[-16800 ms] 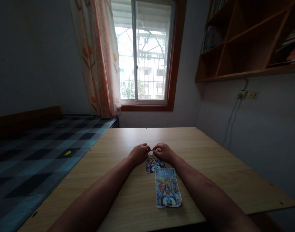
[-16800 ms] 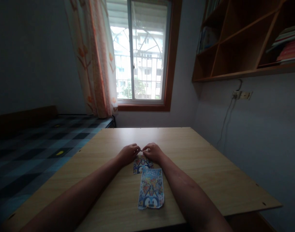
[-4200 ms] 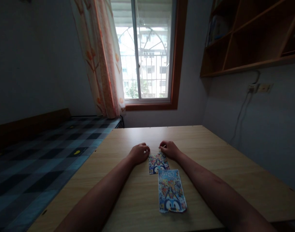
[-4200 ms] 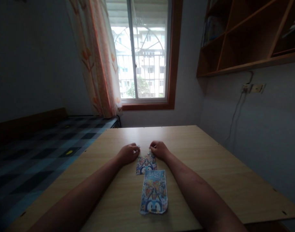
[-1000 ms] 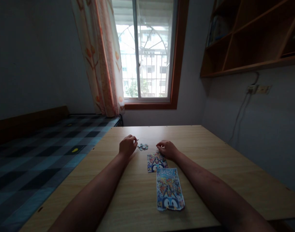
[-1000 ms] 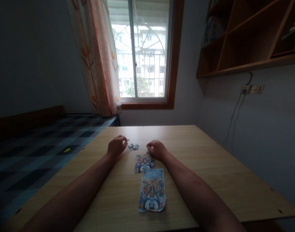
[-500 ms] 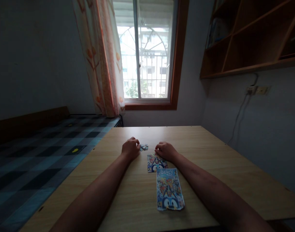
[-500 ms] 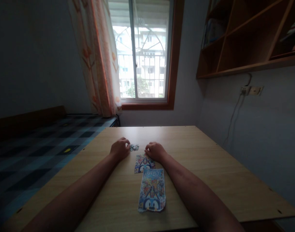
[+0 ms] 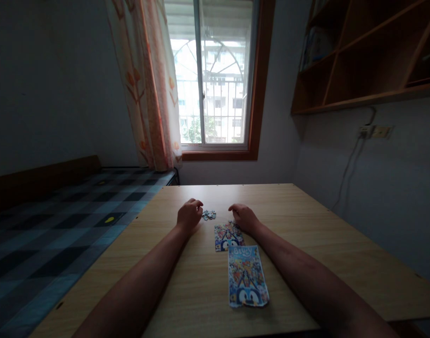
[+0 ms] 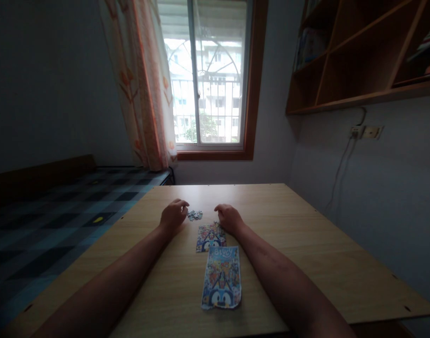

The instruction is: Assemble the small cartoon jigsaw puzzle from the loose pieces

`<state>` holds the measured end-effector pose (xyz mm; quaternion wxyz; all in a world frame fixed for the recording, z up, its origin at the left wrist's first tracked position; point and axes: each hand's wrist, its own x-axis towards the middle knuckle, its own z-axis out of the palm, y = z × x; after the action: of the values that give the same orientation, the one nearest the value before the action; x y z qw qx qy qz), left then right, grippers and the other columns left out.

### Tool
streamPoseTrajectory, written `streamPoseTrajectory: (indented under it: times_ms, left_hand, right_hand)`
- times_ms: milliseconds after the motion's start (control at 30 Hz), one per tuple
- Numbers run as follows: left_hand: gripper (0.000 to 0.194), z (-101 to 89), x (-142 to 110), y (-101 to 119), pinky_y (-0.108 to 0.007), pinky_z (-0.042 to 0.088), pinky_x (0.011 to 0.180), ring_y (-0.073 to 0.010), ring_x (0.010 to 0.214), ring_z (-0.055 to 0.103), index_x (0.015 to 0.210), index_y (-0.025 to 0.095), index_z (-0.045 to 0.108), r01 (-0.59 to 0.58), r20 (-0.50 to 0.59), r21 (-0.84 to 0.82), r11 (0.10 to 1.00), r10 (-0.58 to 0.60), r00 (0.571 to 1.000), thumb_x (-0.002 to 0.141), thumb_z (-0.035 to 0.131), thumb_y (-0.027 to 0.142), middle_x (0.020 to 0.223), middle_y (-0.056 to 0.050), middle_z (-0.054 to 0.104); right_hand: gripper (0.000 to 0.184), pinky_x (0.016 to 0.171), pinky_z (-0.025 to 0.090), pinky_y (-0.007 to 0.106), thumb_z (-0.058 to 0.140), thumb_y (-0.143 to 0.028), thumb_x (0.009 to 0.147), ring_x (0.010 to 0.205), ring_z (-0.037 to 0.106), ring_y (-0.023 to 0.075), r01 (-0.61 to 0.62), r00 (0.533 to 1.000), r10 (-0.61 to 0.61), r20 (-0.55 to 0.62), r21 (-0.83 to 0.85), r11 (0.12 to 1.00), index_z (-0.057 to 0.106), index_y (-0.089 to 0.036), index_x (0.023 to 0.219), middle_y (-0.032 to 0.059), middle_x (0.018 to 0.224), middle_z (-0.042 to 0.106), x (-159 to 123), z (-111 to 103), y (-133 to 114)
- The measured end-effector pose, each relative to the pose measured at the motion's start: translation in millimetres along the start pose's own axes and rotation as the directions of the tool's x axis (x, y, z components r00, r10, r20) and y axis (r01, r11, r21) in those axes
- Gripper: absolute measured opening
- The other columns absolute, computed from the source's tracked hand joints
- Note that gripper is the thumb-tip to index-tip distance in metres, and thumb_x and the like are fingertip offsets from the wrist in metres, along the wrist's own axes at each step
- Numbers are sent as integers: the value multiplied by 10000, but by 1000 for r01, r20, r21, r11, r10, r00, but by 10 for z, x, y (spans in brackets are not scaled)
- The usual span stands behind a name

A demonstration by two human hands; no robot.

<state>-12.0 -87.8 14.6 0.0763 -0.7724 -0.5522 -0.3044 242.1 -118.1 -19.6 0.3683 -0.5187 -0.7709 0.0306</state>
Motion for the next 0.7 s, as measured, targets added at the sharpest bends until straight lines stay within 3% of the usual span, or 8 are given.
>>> streamPoseTrajectory:
  times_ms: [67, 167, 333, 500, 700]
  left_hand:
    - [262, 1, -10, 29, -292, 503, 777, -176, 862, 674, 941, 228, 764, -97, 18, -13, 995, 97, 995, 888, 510, 193, 1036, -38, 728]
    - [234, 5, -36, 103, -298, 505, 771, -185, 876, 673, 914, 239, 769, -240, 71, -18, 971, 241, 968, 871, 544, 189, 1014, -38, 732]
    - [216, 8, -81, 216, -295, 500, 760, -189, 880, 665, 880, 243, 767, -404, 138, -51, 913, 407, 903, 845, 566, 170, 966, -35, 731]
    - [174, -15, -108, 257, -299, 496, 752, -192, 850, 652, 852, 238, 756, -469, 182, -60, 881, 472, 863, 845, 584, 215, 913, -39, 718]
    - [165, -39, -146, 284, -324, 503, 786, -209, 887, 657, 895, 257, 771, -453, 203, -92, 887, 462, 863, 850, 655, 364, 963, -42, 729]
  right_hand:
    - [339, 848, 462, 254, 457, -69, 864, 922, 668, 178, -66, 996, 70, -55, 70, 995, 762, -184, 957, 62, 977, 756, 13, -2, 44]
    - [365, 817, 475, 255, 453, -29, 764, 843, 673, 178, -126, 991, 129, -26, 93, 988, 780, -191, 776, 49, 857, 755, 28, -12, 82]
    - [359, 794, 484, 248, 495, -16, 680, 794, 676, 174, -66, 994, 62, 92, 37, 997, 794, -215, 692, 31, 796, 758, 24, -18, 58]
    - [362, 836, 494, 249, 525, -25, 702, 799, 670, 167, -8, 996, 7, 94, 16, 1000, 820, -228, 752, 28, 826, 751, 14, -2, 39]
    - [389, 975, 474, 312, 550, -46, 778, 983, 656, 197, 53, 996, -56, 77, 31, 998, 827, -260, 949, 27, 1017, 761, 19, 61, 92]
